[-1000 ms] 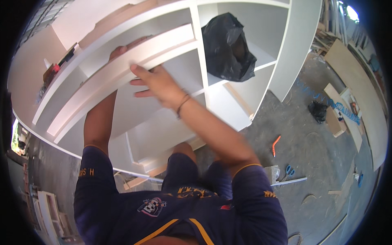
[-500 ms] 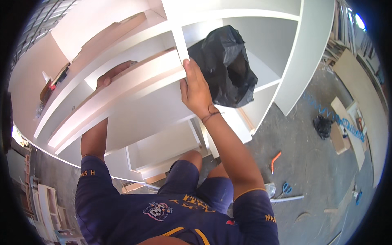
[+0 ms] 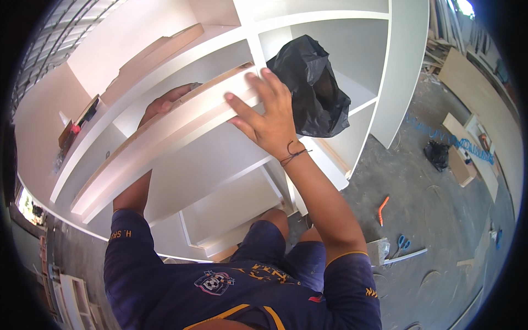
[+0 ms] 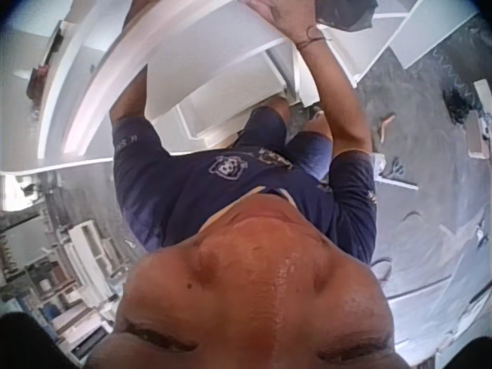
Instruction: The person assembles a white shelving unit by holding wooden panels in place and securing them with a power drill.
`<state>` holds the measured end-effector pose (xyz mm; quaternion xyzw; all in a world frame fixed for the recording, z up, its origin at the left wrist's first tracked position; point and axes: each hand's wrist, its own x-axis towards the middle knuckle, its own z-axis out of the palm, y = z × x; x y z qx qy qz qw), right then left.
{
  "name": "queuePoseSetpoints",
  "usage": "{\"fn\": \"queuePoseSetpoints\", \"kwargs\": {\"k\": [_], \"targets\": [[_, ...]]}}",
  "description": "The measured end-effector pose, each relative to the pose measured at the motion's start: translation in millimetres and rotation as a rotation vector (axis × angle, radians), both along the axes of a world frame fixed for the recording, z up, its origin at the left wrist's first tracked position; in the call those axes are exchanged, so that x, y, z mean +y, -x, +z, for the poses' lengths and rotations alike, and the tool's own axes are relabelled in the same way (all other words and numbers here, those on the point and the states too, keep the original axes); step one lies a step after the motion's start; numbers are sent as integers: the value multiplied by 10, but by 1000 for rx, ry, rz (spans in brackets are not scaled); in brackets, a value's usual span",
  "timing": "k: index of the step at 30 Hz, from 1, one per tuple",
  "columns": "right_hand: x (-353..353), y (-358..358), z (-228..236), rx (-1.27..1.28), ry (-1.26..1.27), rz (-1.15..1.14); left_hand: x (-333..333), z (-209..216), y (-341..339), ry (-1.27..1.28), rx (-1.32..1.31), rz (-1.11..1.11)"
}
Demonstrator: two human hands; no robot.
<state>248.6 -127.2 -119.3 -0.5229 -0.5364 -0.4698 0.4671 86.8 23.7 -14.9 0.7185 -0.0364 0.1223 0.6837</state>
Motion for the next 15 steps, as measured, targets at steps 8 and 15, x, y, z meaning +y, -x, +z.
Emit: {"fn": "queuePoseSetpoints", "kwargs": {"k": [8,15], "targets": [[-47,43,95,-92,77,-254,69,145,-10,17,231,28],[-29,85,127,-40,59,-175,317,-54,-160,-127,120,178]]}}
